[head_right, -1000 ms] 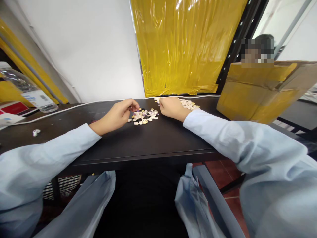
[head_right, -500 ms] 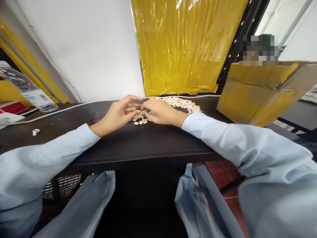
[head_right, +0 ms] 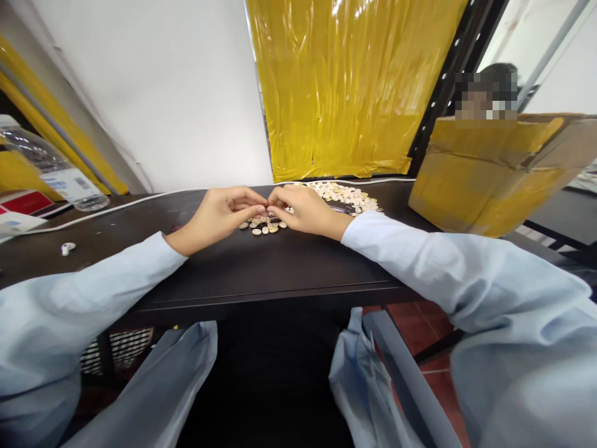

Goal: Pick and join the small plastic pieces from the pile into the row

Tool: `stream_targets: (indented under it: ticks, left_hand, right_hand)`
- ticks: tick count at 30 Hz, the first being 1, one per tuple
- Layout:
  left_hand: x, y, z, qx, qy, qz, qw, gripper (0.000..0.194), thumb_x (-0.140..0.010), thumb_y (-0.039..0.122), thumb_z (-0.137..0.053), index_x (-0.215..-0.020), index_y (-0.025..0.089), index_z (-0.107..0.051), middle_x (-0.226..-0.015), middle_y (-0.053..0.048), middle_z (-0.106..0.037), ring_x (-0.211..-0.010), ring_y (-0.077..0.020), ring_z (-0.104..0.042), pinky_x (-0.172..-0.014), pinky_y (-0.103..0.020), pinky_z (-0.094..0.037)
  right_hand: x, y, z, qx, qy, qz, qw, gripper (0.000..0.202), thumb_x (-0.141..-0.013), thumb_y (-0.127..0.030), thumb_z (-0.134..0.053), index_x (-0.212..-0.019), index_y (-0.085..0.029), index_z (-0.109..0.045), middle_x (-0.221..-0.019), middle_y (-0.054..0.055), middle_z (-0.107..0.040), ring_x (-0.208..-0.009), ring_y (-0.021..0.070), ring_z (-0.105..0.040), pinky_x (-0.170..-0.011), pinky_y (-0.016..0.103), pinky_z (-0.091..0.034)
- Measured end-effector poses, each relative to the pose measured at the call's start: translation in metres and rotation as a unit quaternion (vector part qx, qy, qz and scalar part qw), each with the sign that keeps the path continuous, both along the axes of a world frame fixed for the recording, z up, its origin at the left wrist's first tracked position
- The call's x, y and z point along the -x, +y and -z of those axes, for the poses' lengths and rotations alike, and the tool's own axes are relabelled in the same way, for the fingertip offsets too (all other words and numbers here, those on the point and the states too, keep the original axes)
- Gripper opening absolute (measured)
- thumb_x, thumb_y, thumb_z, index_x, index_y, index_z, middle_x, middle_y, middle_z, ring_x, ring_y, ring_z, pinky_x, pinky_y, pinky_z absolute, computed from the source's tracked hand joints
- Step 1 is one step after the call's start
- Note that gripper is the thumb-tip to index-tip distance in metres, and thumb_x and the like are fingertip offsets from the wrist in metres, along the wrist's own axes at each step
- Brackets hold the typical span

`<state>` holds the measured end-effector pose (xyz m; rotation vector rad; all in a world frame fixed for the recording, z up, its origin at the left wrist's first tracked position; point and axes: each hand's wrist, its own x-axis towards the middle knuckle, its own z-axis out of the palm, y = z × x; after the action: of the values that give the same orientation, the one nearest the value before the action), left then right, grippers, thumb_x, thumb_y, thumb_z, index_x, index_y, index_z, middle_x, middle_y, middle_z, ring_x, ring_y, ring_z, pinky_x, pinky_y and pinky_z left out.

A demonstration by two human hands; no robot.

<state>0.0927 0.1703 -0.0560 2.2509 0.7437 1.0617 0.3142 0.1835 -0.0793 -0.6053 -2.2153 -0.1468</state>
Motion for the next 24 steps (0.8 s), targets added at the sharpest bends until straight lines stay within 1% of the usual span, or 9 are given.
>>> stream_targets:
  ticks: [2,4,9,11,14,17,20,24]
  left_hand:
    - [-0.001,0.0,0.0,-0.003,0.01,0.006,1.0,0.025,-0.087,0.035,-0.072,-0.1,0.014,-0.071,-0.096,-0.008,-0.077,-0.092,-0.021,-0.075,-0.087,-0.034,-0.061]
    - [-0.001,0.0,0.0,-0.018,0.028,0.005,0.999,0.023,-0.089,0.034,-0.07,-0.101,0.015,-0.069,-0.097,-0.008,-0.077,-0.093,-0.0206,-0.074,-0.088,-0.034,-0.06]
    - [-0.002,-0.004,-0.002,-0.085,0.083,-0.018,0.993,0.014,-0.088,0.029,-0.068,-0.093,0.017,-0.065,-0.086,-0.003,-0.075,-0.081,-0.0166,-0.073,-0.08,-0.029,-0.06]
    - [-0.002,-0.006,-0.003,-0.097,0.092,-0.027,0.991,0.012,-0.086,0.028,-0.067,-0.091,0.017,-0.064,-0.082,-0.002,-0.074,-0.078,-0.016,-0.071,-0.077,-0.028,-0.059]
    - [-0.001,-0.004,-0.003,-0.106,0.094,-0.038,0.989,0.011,-0.084,0.027,-0.066,-0.09,0.018,-0.063,-0.083,-0.002,-0.072,-0.077,-0.0163,-0.07,-0.075,-0.028,-0.057]
    - [0.003,0.002,-0.002,-0.125,0.097,-0.058,0.986,0.01,-0.082,0.025,-0.063,-0.089,0.018,-0.063,-0.083,-0.002,-0.071,-0.074,-0.016,-0.068,-0.071,-0.028,-0.055]
    - [0.007,0.007,0.0,-0.139,0.145,-0.07,0.977,0.01,-0.081,0.024,-0.061,-0.087,0.017,-0.066,-0.08,-0.002,-0.071,-0.07,-0.0159,-0.065,-0.067,-0.028,-0.051]
    - [0.009,0.011,0.002,-0.148,0.191,-0.087,0.967,0.016,-0.084,0.028,-0.061,-0.089,0.018,-0.073,-0.085,-0.004,-0.074,-0.075,-0.0183,-0.066,-0.072,-0.03,-0.052]
  right_hand:
    - [0.0,0.0,0.0,0.012,0.015,0.005,1.0,0.009,-0.091,-0.023,-0.056,-0.088,-0.019,-0.063,-0.078,0.004,-0.069,-0.069,0.0162,-0.061,-0.069,0.028,-0.043]
    - [0.0,-0.001,0.0,0.026,0.018,0.009,0.999,0.008,-0.089,-0.022,-0.056,-0.087,-0.019,-0.063,-0.074,0.002,-0.067,-0.066,0.0153,-0.059,-0.067,0.027,-0.042]
    - [0.004,-0.007,0.0,0.056,0.016,0.013,0.998,0.003,-0.082,-0.021,-0.058,-0.083,-0.019,-0.059,-0.068,-0.001,-0.062,-0.06,0.0135,-0.054,-0.063,0.025,-0.039]
    - [0.005,-0.008,-0.001,0.067,0.01,0.017,0.998,0.003,-0.081,-0.02,-0.057,-0.083,-0.019,-0.058,-0.068,-0.001,-0.061,-0.06,0.0134,-0.054,-0.062,0.025,-0.038]
    - [0.003,-0.009,-0.003,0.084,0.0,0.036,0.996,0.005,-0.08,-0.021,-0.055,-0.083,-0.019,-0.059,-0.067,-0.001,-0.061,-0.061,0.0137,-0.054,-0.063,0.025,-0.038]
    - [0.0,-0.007,-0.004,0.098,-0.03,0.06,0.993,0.006,-0.077,-0.021,-0.056,-0.081,-0.019,-0.06,-0.067,-0.001,-0.062,-0.061,0.0143,-0.054,-0.063,0.025,-0.036]
    - [-0.003,-0.004,-0.004,0.102,-0.089,0.087,0.987,0.007,-0.075,-0.02,-0.058,-0.079,-0.019,-0.063,-0.067,0.0,-0.064,-0.062,0.0152,-0.054,-0.061,0.026,-0.033]
    - [-0.004,-0.002,-0.004,0.101,-0.113,0.128,0.98,0.01,-0.076,-0.022,-0.058,-0.081,-0.019,-0.067,-0.072,0.002,-0.067,-0.065,0.0164,-0.056,-0.062,0.027,-0.031]
